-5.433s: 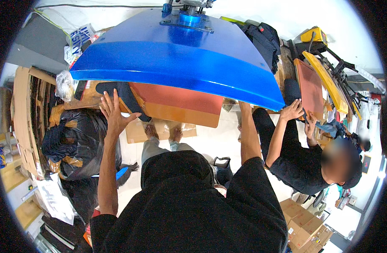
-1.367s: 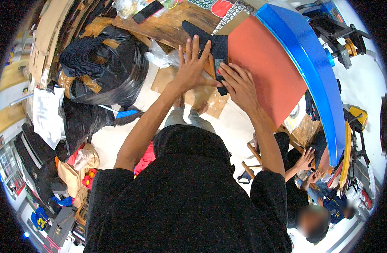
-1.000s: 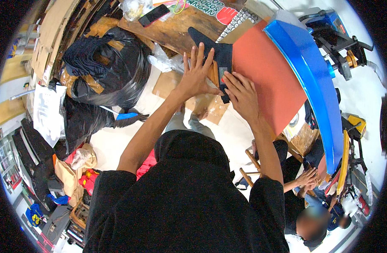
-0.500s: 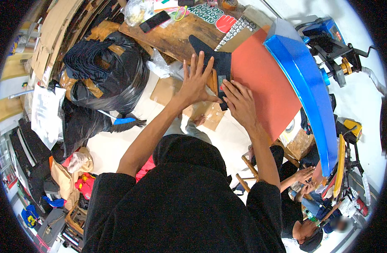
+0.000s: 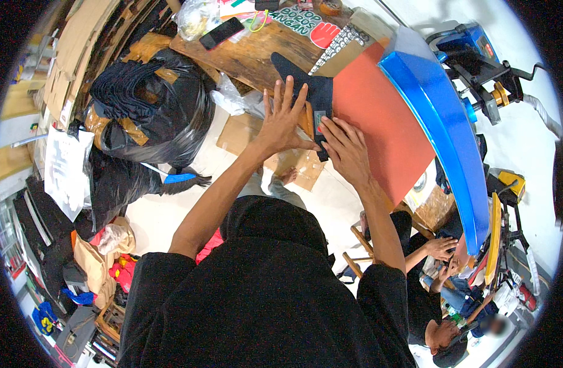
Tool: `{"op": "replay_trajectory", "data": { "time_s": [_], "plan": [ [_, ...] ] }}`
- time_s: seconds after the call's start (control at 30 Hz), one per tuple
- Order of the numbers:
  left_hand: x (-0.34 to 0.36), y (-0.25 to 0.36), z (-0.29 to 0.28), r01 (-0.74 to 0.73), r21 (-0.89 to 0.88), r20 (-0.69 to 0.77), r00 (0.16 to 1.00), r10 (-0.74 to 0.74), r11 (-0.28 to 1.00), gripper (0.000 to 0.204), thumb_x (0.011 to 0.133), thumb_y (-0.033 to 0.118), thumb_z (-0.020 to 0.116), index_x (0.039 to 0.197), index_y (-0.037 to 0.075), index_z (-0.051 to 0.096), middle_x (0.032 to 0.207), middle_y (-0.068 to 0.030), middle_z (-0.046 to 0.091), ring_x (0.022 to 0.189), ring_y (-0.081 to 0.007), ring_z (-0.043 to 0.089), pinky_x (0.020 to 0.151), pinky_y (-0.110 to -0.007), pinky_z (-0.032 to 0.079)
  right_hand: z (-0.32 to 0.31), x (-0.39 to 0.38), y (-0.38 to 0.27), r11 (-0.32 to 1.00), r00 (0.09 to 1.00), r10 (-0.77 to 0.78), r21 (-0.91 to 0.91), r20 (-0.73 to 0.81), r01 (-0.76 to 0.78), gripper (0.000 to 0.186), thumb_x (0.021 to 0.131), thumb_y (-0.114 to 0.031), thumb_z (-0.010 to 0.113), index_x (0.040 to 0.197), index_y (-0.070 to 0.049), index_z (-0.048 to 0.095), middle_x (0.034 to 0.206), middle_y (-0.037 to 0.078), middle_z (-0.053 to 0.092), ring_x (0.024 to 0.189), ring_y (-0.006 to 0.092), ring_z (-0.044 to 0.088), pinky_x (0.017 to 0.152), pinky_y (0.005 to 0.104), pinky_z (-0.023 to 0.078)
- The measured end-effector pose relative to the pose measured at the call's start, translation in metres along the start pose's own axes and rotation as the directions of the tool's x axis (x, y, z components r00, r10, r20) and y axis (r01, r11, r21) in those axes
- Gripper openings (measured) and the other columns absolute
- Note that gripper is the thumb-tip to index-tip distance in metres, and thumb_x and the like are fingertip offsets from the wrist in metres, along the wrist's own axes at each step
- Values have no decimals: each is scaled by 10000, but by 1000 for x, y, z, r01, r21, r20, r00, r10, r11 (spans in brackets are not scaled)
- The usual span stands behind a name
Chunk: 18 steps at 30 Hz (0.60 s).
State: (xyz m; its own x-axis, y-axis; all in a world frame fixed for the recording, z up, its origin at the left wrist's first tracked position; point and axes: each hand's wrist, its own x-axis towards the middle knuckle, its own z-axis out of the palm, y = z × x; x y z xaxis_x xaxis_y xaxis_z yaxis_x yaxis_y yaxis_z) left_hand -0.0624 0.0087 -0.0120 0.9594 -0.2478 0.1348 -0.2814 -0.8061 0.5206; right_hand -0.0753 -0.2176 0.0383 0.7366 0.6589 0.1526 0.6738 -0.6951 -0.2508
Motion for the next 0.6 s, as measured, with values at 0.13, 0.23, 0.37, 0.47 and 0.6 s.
{"op": "replay_trajectory", "data": {
  "time_s": [0.13, 0.23, 0.37, 0.47, 0.6],
  "plan": [
    [0, -1, 1, -5, -14, -10, 1000, 4, 1000, 1504, 477, 792, 810, 1598, 64, 119, 1633, -301, -35, 1484, -548, -43, 1122, -732, 5, -1, 1, 0, 1000, 1000, -16, -16, -6, 16, 415, 973, -258, 589, 1363, -118, 586, 1492, -4, 500, 1333, 224, 454, 1084, 426, 358],
    [0, -1, 1, -7, -5, -11, 1000, 7, 1000, 1510, 475, 789, 813, 1601, 71, 109, 1634, -297, -41, 1483, -548, -48, 1125, -729, 1, 1, 0, 0, 1000, 1000, -16, -19, -15, 16, 420, 970, -257, 594, 1366, -119, 585, 1491, -4, 501, 1336, 223, 449, 1086, 427, 358],
    [0, -1, 2, -18, -33, -23, 1000, 17, 999, 1515, 470, 793, 812, 1603, 81, 104, 1634, -298, -45, 1482, -550, -55, 1123, -731, -7, 2, -1, 1, 1000, 1000, -11, -4, -17, 11, 427, 968, -261, 597, 1370, -119, 583, 1489, -4, 503, 1342, 222, 442, 1093, 430, 355],
    [0, -2, 2, -16, -30, -20, 1000, 16, 999, 1516, 470, 798, 810, 1603, 80, 103, 1632, -301, -43, 1480, -554, -56, 1120, -734, -10, 3, -1, 2, 1000, 1000, -8, -4, -8, 8, 432, 967, -265, 595, 1373, -117, 580, 1488, 1, 503, 1343, 227, 440, 1100, 430, 351],
    [1, -1, 0, -3, -31, 0, 1000, 3, 1000, 1511, 477, 804, 806, 1601, 73, 109, 1629, -308, -38, 1477, -560, -49, 1119, -734, -12, 1, 0, 1, 1000, 1000, -15, 1, -5, 15, 435, 966, -263, 593, 1374, -112, 578, 1488, 10, 501, 1340, 236, 443, 1103, 430, 349]
  ]
}}
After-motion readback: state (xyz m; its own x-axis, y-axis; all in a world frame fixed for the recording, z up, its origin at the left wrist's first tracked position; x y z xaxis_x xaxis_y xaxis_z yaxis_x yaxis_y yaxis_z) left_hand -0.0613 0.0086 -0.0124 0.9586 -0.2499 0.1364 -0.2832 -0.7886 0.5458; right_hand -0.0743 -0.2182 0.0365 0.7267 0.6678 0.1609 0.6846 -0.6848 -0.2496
